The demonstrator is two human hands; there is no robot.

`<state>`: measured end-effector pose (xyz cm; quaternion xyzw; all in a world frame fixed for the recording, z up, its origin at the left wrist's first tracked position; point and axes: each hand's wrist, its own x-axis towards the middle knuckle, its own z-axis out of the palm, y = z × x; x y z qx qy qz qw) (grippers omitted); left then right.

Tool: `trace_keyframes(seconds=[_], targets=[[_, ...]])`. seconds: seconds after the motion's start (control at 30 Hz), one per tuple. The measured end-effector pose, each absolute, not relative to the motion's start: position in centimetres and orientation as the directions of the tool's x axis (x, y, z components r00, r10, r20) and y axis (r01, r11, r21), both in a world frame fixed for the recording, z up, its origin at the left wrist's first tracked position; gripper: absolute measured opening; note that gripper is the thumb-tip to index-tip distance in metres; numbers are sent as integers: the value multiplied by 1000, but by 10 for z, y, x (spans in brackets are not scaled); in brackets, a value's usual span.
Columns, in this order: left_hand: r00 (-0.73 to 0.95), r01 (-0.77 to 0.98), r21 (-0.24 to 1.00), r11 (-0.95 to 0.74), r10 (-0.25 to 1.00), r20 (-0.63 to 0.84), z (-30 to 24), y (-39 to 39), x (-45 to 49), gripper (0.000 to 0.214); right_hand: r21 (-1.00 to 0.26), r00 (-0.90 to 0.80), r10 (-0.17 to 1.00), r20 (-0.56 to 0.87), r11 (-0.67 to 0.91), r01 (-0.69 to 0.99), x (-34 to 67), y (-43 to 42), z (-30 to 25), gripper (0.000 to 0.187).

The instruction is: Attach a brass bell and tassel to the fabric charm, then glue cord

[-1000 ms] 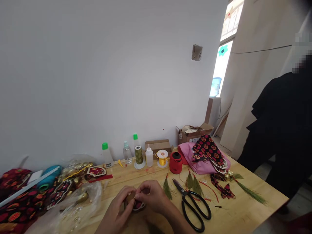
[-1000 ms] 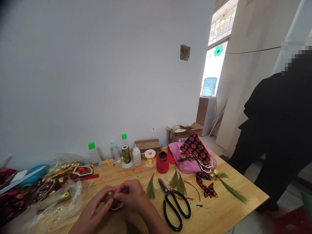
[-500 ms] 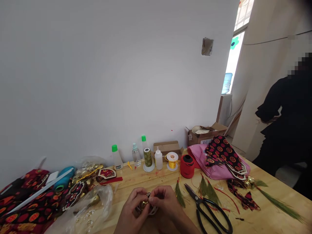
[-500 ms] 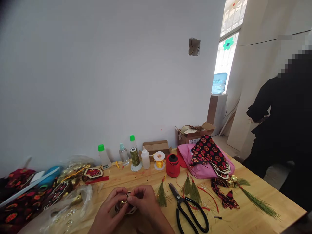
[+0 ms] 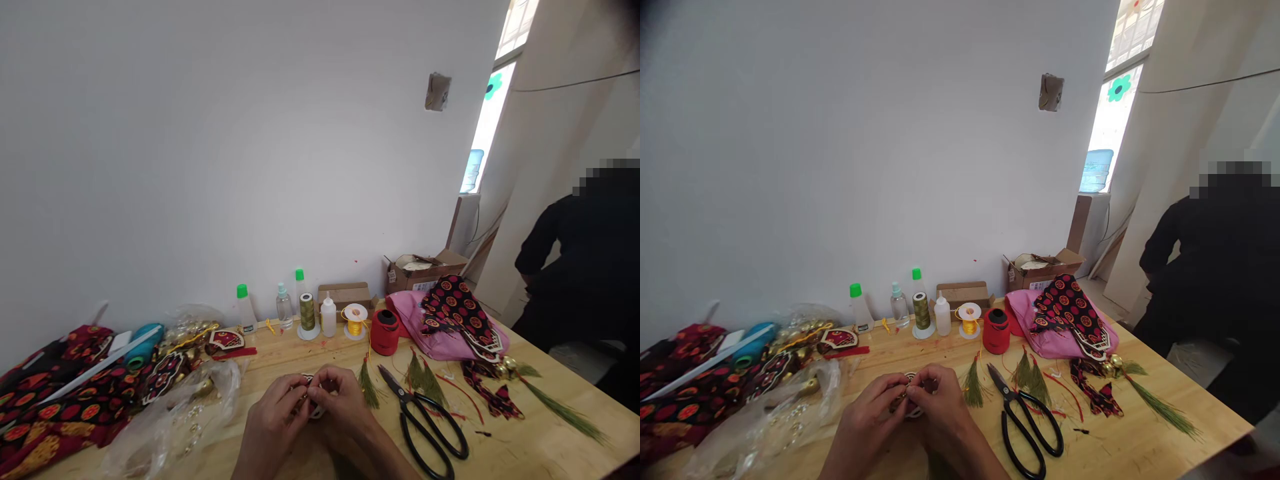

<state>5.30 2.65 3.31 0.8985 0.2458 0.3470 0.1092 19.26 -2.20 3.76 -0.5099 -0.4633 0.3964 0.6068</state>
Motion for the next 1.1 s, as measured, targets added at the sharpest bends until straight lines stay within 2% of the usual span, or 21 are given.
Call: trace_keyframes(seconds=[0.1,0.2,0.3,0.43,0.53,0.6,0.67,0.73,0.77,0.83,0.9,1.1], targets=[[624,350,389,-852,522,582,32,28,51,10,-902,279,901,332,216,375,197,-40,44,6],[589,358,448,-819,570,572,31,30,51,9,-718,246,893,378,115,687,201,-61,35,6],[575,356,487,-797,598,558,31,30,52,9,-542,172,919,354,52,839,199,-71,7,17],[587,314,504,-805,581,563,31,28,55,8,-446,139,906,400,59,893,193,-68,-26,14],[571,306,533,-789,600,560,30,27,54,8,-503,134,907,399,94,859,193,-66,-29,10],[555,294,578,-761,629,545,30,27,54,9,-639,185,922,340,82,765,195,-67,-19,9],[537,269,644,-716,667,517,32,27,54,9,-843,236,952,197,42,537,198,-70,-3,2],[515,238,717,-655,712,478,34,26,55,9,-985,204,978,51,15,172,201,-70,18,14],[506,222,750,-623,731,457,35,26,55,9,-1000,168,985,30,29,8,201,-69,28,20],[501,188,802,-567,758,419,36,25,56,10,-983,131,990,52,74,-169,202,-63,45,27],[503,158,840,-519,774,384,37,24,57,10,-974,118,990,73,97,-206,202,-53,56,29],[531,41,943,-330,807,259,35,25,59,14,-986,81,986,144,150,-73,200,-22,55,19]])
